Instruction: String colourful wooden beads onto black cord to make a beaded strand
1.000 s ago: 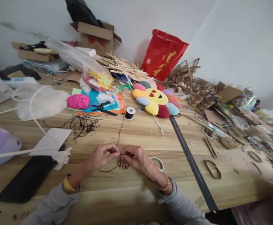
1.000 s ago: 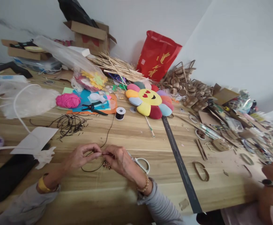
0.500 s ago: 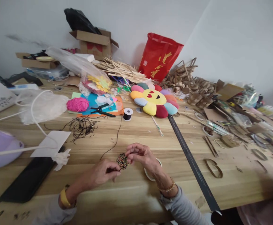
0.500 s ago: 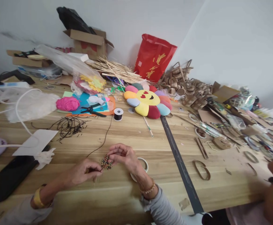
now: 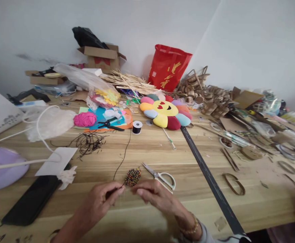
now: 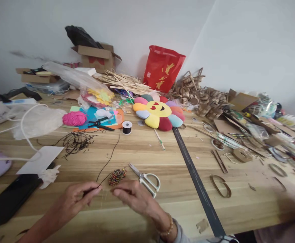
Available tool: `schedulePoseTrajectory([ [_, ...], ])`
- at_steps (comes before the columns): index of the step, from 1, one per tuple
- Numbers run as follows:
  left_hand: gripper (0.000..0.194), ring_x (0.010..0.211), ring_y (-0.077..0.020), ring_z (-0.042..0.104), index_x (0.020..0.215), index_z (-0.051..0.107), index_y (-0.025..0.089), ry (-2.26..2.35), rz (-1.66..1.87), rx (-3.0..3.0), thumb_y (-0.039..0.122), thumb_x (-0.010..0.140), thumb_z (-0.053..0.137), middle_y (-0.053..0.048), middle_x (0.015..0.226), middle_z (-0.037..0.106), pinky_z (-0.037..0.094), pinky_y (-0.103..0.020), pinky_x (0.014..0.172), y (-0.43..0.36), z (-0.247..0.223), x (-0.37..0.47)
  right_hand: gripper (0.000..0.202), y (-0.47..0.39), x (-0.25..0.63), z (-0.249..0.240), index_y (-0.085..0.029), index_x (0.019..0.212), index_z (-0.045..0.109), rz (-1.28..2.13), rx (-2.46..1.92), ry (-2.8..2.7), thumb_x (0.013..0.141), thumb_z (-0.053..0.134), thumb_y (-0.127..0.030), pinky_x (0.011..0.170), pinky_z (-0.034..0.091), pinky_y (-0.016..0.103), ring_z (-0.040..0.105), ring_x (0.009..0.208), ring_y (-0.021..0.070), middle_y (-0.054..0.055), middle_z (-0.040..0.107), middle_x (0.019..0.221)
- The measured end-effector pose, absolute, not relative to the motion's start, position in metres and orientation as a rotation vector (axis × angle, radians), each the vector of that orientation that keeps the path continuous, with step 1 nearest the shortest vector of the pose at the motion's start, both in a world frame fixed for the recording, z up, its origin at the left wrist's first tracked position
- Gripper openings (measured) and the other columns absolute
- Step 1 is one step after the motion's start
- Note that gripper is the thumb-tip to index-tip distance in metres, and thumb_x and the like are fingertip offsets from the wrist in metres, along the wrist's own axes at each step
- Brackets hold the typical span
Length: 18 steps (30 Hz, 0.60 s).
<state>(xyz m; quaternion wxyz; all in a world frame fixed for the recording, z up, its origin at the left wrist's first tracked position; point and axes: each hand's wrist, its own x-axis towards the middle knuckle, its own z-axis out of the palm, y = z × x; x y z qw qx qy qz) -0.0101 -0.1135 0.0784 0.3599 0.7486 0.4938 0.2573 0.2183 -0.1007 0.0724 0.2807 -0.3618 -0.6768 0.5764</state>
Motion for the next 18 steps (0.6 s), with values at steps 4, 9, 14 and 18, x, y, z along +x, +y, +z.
schedulePoseTrajectory([
  [4,0.029,0.054,-0.0128,0.062,0.073,0.068,0.020,1.229,0.712,2.139,0.026,0.090,0.045,0.000,0.060,0.068,0.044,-0.018,0.056,-0.120,0.077,0.001,0.046,-0.105,0.194,0.070,-0.016,0.103,0.071,1.655,-0.957,-1.558,0.091,0.049,-0.055,0.040,0.031,0.017,0.041,0.047,0.0057,-0.002,0.048,0.064],
  [9,0.027,0.056,-0.0141,0.066,0.076,0.068,0.020,1.217,0.711,2.236,0.021,0.090,0.045,-0.001,0.064,0.071,0.045,-0.019,0.057,-0.118,0.070,0.004,0.037,-0.100,0.182,0.059,-0.015,0.086,0.073,1.846,-0.847,-1.076,0.079,0.068,-0.051,0.037,0.030,0.013,0.038,0.042,0.0031,-0.005,0.047,0.052],
  [14,0.025,0.057,-0.0140,0.066,0.081,0.069,0.021,1.193,0.707,2.251,0.020,0.090,0.046,0.000,0.066,0.072,0.044,-0.019,0.058,-0.114,0.067,-0.002,0.033,-0.102,0.183,0.067,-0.012,0.079,0.072,2.004,-0.747,-0.798,0.075,0.074,-0.045,0.040,0.042,0.011,0.052,0.046,0.0043,0.000,0.061,0.059],
  [18,0.024,0.056,-0.0146,0.066,0.079,0.069,0.021,1.229,0.671,2.283,0.020,0.089,0.048,0.000,0.065,0.072,0.042,-0.020,0.056,-0.111,0.063,-0.007,0.028,-0.104,0.183,0.074,-0.012,0.086,0.074,2.036,-0.687,-0.751,0.074,0.077,-0.038,0.054,0.053,0.014,0.067,0.071,0.0111,0.007,0.070,0.086],
])
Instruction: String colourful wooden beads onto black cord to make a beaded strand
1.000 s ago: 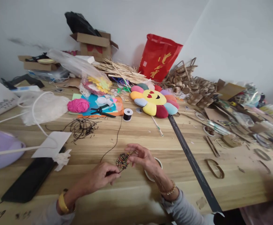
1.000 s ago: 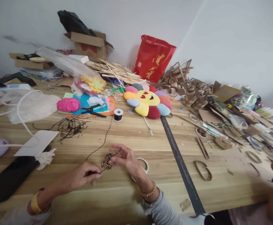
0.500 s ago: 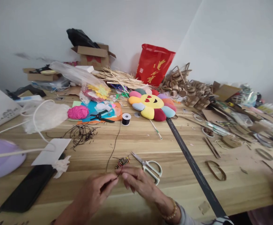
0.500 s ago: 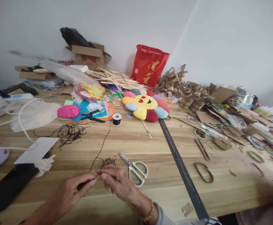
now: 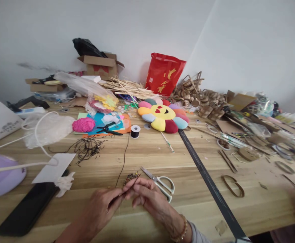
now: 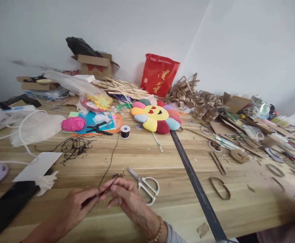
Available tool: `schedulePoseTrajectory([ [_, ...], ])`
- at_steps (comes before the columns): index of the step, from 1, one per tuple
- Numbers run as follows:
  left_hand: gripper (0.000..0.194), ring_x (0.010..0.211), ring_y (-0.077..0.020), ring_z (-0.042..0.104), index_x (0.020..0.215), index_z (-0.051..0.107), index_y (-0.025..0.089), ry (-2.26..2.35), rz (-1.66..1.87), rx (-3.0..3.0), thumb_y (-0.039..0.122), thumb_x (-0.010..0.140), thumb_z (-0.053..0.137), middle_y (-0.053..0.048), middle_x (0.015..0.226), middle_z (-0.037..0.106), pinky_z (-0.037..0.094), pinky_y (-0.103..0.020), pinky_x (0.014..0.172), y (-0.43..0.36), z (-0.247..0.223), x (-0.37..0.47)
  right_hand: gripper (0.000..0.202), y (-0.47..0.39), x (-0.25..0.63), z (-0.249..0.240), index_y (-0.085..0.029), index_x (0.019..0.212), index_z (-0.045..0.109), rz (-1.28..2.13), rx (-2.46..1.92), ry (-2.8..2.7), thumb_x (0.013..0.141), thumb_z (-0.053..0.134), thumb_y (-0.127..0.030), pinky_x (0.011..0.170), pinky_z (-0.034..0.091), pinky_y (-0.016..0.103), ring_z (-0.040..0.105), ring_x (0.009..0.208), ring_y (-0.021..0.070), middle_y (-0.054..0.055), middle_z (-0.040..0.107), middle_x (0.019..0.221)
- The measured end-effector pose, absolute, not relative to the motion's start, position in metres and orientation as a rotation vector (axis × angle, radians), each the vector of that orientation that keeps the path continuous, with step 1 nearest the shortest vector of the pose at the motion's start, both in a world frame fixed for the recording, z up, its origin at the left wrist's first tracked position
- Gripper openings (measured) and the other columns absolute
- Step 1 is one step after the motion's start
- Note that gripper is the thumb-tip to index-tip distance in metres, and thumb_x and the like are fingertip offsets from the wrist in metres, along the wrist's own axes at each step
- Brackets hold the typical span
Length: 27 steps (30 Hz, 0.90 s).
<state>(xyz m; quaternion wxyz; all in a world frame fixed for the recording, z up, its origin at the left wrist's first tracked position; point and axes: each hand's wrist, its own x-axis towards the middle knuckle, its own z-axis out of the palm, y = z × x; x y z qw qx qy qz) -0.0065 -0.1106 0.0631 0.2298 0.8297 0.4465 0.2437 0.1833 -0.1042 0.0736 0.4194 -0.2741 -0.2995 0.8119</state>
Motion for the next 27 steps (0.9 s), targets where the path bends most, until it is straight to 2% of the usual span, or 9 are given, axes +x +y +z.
schedulePoseTrajectory([
  [2,0.024,0.056,-0.0148,0.066,0.078,0.069,0.021,1.244,0.645,2.302,0.019,0.089,0.048,0.000,0.064,0.072,0.041,-0.021,0.055,-0.109,0.062,-0.007,0.028,-0.104,0.182,0.075,-0.013,0.090,0.074,2.027,-0.669,-0.752,0.073,0.078,-0.035,0.058,0.055,0.016,0.069,0.077,0.0127,0.008,0.071,0.092],
  [6,0.027,0.053,-0.0147,0.063,0.079,0.070,0.020,1.265,0.571,2.316,0.019,0.089,0.045,-0.001,0.062,0.070,0.038,-0.022,0.053,-0.104,0.069,-0.007,0.026,-0.103,0.178,0.073,-0.013,0.084,0.075,2.001,-0.671,-0.763,0.073,0.078,-0.036,0.059,0.054,0.016,0.067,0.070,0.0107,0.006,0.071,0.078],
  [9,0.028,0.052,-0.0142,0.060,0.076,0.070,0.019,1.216,0.425,2.268,0.023,0.089,0.045,-0.001,0.060,0.068,0.038,-0.022,0.053,-0.097,0.080,-0.008,0.026,-0.102,0.179,0.072,-0.013,0.081,0.075,1.980,-0.679,-0.777,0.074,0.077,-0.038,0.056,0.053,0.017,0.065,0.064,0.0099,0.005,0.070,0.076],
  [13,0.018,0.066,-0.0158,0.064,0.080,0.072,0.020,1.097,0.232,2.132,0.029,0.081,0.056,-0.002,0.070,0.070,0.043,-0.021,0.061,-0.074,0.091,-0.017,0.024,-0.102,0.194,0.072,-0.015,0.085,0.075,1.862,-0.733,-0.891,0.080,0.072,-0.038,0.051,0.047,0.017,0.060,0.055,0.0081,0.002,0.067,0.066],
  [17,0.024,0.071,-0.0175,0.064,0.077,0.072,0.018,1.143,0.291,2.119,0.035,0.080,0.055,-0.004,0.074,0.069,0.047,-0.024,0.069,-0.046,0.086,-0.033,0.025,-0.100,0.227,0.076,-0.016,0.089,0.074,1.580,-0.876,-1.010,0.084,0.067,-0.040,0.055,0.044,0.019,0.054,0.053,0.0077,-0.001,0.062,0.059],
  [21,0.024,0.076,-0.0180,0.065,0.080,0.071,0.019,1.179,0.353,2.156,0.033,0.082,0.052,-0.004,0.080,0.072,0.048,-0.026,0.075,-0.028,0.077,-0.039,0.023,-0.097,0.264,0.081,-0.016,0.079,0.073,1.192,-1.025,-0.974,0.081,0.070,-0.039,0.076,0.046,0.025,0.060,0.076,0.0137,0.001,0.060,0.063],
  [23,0.023,0.075,-0.0177,0.066,0.080,0.071,0.018,1.169,0.377,2.195,0.031,0.083,0.052,-0.004,0.080,0.073,0.048,-0.026,0.073,-0.023,0.075,-0.037,0.023,-0.095,0.278,0.083,-0.017,0.086,0.073,1.172,-1.022,-0.886,0.080,0.071,-0.039,0.075,0.047,0.028,0.060,0.073,0.0143,-0.002,0.053,0.058],
  [27,0.023,0.074,-0.0176,0.066,0.078,0.071,0.018,1.132,0.467,2.258,0.031,0.083,0.053,-0.005,0.079,0.074,0.047,-0.025,0.072,-0.011,0.068,-0.029,0.022,-0.094,0.297,0.089,-0.018,0.092,0.071,1.098,-0.999,-0.747,0.080,0.072,-0.036,0.063,0.047,0.026,0.049,0.057,0.0087,-0.005,0.045,0.058],
])
